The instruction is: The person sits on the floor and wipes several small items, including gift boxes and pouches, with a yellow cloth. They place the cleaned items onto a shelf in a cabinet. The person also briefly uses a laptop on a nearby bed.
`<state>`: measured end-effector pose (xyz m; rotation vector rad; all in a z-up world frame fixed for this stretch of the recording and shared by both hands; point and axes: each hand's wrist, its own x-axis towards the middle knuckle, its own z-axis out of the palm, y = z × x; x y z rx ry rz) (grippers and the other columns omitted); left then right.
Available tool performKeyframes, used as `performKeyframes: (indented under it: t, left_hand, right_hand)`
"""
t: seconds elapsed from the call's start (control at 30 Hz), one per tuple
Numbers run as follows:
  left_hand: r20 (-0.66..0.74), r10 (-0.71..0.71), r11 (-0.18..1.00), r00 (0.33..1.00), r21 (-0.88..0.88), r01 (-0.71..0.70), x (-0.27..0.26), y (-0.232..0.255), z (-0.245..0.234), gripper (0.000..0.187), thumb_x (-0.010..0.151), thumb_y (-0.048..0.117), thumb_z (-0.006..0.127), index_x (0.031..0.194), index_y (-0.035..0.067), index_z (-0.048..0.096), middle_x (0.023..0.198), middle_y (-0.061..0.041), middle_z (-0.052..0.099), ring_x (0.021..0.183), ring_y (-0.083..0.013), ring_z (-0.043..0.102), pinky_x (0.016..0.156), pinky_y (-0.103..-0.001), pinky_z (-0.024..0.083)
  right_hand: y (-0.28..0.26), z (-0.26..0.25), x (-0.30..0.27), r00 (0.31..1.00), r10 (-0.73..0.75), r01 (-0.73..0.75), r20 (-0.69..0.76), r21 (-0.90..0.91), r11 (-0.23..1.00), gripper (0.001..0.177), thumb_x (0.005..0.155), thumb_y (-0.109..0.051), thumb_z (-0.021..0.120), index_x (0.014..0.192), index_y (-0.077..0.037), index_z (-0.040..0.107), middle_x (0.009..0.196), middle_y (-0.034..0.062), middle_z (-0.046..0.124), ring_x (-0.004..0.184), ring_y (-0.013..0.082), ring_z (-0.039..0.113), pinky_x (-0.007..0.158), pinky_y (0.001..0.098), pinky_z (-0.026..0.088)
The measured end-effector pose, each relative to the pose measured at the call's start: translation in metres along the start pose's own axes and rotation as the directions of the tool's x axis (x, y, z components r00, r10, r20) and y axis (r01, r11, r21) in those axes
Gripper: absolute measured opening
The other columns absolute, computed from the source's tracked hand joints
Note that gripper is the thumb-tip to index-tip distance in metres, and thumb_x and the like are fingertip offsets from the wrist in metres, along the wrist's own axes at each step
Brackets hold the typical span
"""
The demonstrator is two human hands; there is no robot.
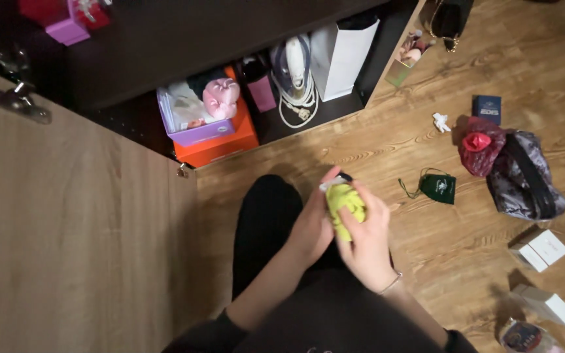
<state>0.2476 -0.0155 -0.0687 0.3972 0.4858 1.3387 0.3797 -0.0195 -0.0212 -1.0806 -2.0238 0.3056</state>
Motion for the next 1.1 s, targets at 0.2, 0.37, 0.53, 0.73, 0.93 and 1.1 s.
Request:
performKeyframes:
  t: [0.2,0.37,0.53,0.73,0.93,1.1]
  left_hand:
    - [0.023,0.047,0.996,0.999,-0.08,-0.045,-0.016,0.001,-0.013,0.065,0.111,0.043,0.04,0.164,0.009,0.027,0.143,-0.012,0.054,0.132,-0.025,0.051,0.116,-0.044,0.039]
    - [0.033,0.087,0.996,0.996,-0.01,-0.087,-0.017,-0.004,-0.014,0.069,0.111,0.046,0.039,0.166,0.008,0.025,0.147,-0.012,0.052,0.137,-0.0236,0.05,0.12,-0.043,0.037]
    - [0.033,0.074,0.997,0.997,-0.032,-0.073,-0.019,0.01,-0.004,0.071,0.109,0.048,0.04,0.164,0.007,0.023,0.15,-0.014,0.051,0.133,-0.0255,0.052,0.117,-0.044,0.036]
    - [0.021,0.078,0.997,0.997,-0.031,-0.078,-0.009,-0.037,-0.044,0.066,0.114,0.043,0.036,0.161,-0.002,0.026,0.154,-0.016,0.05,0.143,-0.0269,0.049,0.126,-0.046,0.033]
    - [-0.052,0.042,0.994,0.998,-0.103,-0.047,-0.016,0.009,-0.003,0.065,0.11,0.046,0.035,0.158,0.002,0.033,0.149,-0.014,0.053,0.139,-0.0277,0.049,0.122,-0.045,0.031]
    - [0.01,0.052,0.998,0.999,-0.041,-0.051,-0.014,-0.007,-0.014,0.068,0.111,0.048,0.031,0.159,0.0,0.034,0.152,-0.014,0.05,0.144,-0.027,0.046,0.126,-0.045,0.031]
  right_hand:
    - [0.014,0.005,-0.025,0.997,-0.01,0.009,0.072,0.017,1.0,0.035,0.078,-0.012,0.078,0.112,-0.009,0.071,0.134,0.0139,0.058,0.118,0.04,0.051,0.102,0.049,0.042]
    - [-0.008,0.007,-0.013,0.998,0.061,-0.059,0.026,-0.062,0.996,0.03,0.08,-0.005,0.074,0.11,-0.009,0.075,0.13,0.0112,0.062,0.116,0.0365,0.052,0.101,0.047,0.043]
    - [-0.01,0.003,-0.019,0.994,-0.057,0.066,0.093,-0.091,0.994,0.035,0.073,-0.002,0.073,0.107,-0.012,0.075,0.129,0.0105,0.063,0.114,0.0383,0.051,0.1,0.0456,0.042]
    - [-0.009,0.002,-0.009,1.0,0.017,-0.012,0.016,-0.253,0.967,0.042,0.073,-0.001,0.071,0.113,-0.013,0.073,0.133,0.0102,0.061,0.113,0.0362,0.05,0.1,0.0477,0.042]
    - [-0.006,0.003,-0.016,0.992,-0.043,0.07,0.115,-0.239,0.969,0.041,0.072,-0.002,0.07,0.111,-0.016,0.074,0.133,0.007,0.062,0.111,0.036,0.05,0.095,0.0449,0.046]
    - [-0.008,0.005,-0.008,0.999,-0.021,0.03,0.031,-0.336,0.941,0.044,0.072,-0.003,0.067,0.116,-0.01,0.072,0.136,0.0106,0.059,0.114,0.0382,0.051,0.098,0.0475,0.045]
